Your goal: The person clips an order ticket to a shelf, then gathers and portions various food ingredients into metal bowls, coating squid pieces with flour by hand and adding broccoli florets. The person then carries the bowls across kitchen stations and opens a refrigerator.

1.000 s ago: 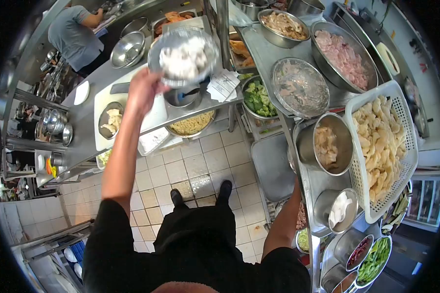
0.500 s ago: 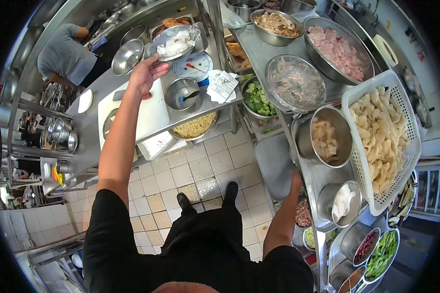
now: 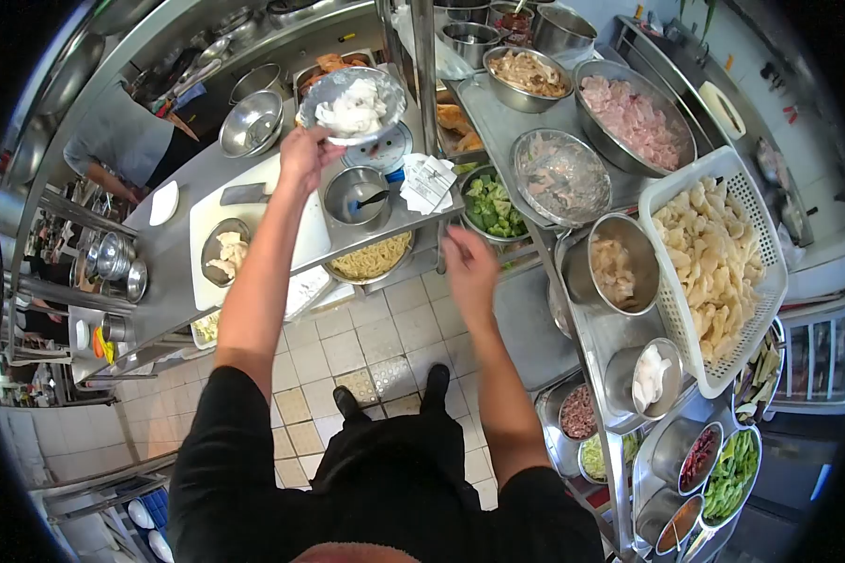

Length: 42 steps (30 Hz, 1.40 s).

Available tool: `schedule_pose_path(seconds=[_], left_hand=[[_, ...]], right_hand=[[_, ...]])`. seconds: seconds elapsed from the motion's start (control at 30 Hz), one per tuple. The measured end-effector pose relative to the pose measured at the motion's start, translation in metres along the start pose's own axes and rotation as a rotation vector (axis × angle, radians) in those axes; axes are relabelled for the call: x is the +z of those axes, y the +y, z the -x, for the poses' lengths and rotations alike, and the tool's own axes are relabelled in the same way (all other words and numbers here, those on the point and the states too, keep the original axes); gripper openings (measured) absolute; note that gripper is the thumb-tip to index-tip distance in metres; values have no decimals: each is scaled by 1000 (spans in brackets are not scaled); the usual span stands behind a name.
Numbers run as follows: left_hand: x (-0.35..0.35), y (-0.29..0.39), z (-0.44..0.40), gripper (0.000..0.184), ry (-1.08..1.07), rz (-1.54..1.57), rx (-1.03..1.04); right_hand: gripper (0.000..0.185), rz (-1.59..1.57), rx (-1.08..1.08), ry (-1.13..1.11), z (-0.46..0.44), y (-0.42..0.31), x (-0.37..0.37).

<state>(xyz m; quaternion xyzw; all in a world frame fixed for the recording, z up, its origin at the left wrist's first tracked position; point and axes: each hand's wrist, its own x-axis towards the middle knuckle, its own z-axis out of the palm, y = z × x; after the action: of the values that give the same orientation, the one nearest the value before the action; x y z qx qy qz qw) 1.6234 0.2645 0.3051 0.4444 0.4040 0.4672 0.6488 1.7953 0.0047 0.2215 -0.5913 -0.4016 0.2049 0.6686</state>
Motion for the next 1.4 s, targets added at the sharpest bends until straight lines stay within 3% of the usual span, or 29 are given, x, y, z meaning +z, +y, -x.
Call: schedule_pose_path(seconds=[0.03, 0.07, 0.13, 0.23, 0.33, 0.43, 0.47, 0.57, 0.7, 0.8, 0.9, 1.0, 1.3, 1.4], left_hand=[[4, -3, 11, 7, -12, 8, 28], [14, 1, 34, 7, 79, -5, 33], [26, 1, 77, 10, 59, -7, 25], [23, -29, 114, 13, 51, 21, -12], [10, -52, 134, 17, 65, 74, -40], [-2, -72, 143, 18, 56, 134, -123], [-5, -77, 143, 18, 49, 148, -159], [-7, -83, 142, 18, 43, 114, -228], [-6, -88, 141, 15, 16, 123, -252], [-3, -84, 139, 15, -3, 123, -265], [-4, -84, 135, 14, -2, 137, -259], [-6, -85, 132, 14, 11, 145, -256], [-7, -87, 133, 13, -16, 159, -248], [-6, -86, 135, 14, -8, 175, -248]], right_hand=[[19, -132, -140, -40, -24, -27, 26], [18, -13, -176, -107, -47, -62, 44], [25, 210, -381, -203, -86, -100, 78], [30, 736, -592, -470, -107, -87, 105], [20, 1013, -571, -739, -88, -70, 110], [17, 1013, -419, -839, -82, -63, 103], [16, 1040, -313, -818, -84, -69, 101], [16, 835, -289, -769, -99, -79, 91], [18, 764, -134, -619, -110, -104, 87], [22, 803, -136, -541, -110, -102, 86], [24, 739, -25, -717, -115, -91, 85], [30, 668, -149, -749, -117, -52, 79], [34, 701, -57, -631, -112, -81, 84], [33, 620, -22, -735, -121, -73, 80]])
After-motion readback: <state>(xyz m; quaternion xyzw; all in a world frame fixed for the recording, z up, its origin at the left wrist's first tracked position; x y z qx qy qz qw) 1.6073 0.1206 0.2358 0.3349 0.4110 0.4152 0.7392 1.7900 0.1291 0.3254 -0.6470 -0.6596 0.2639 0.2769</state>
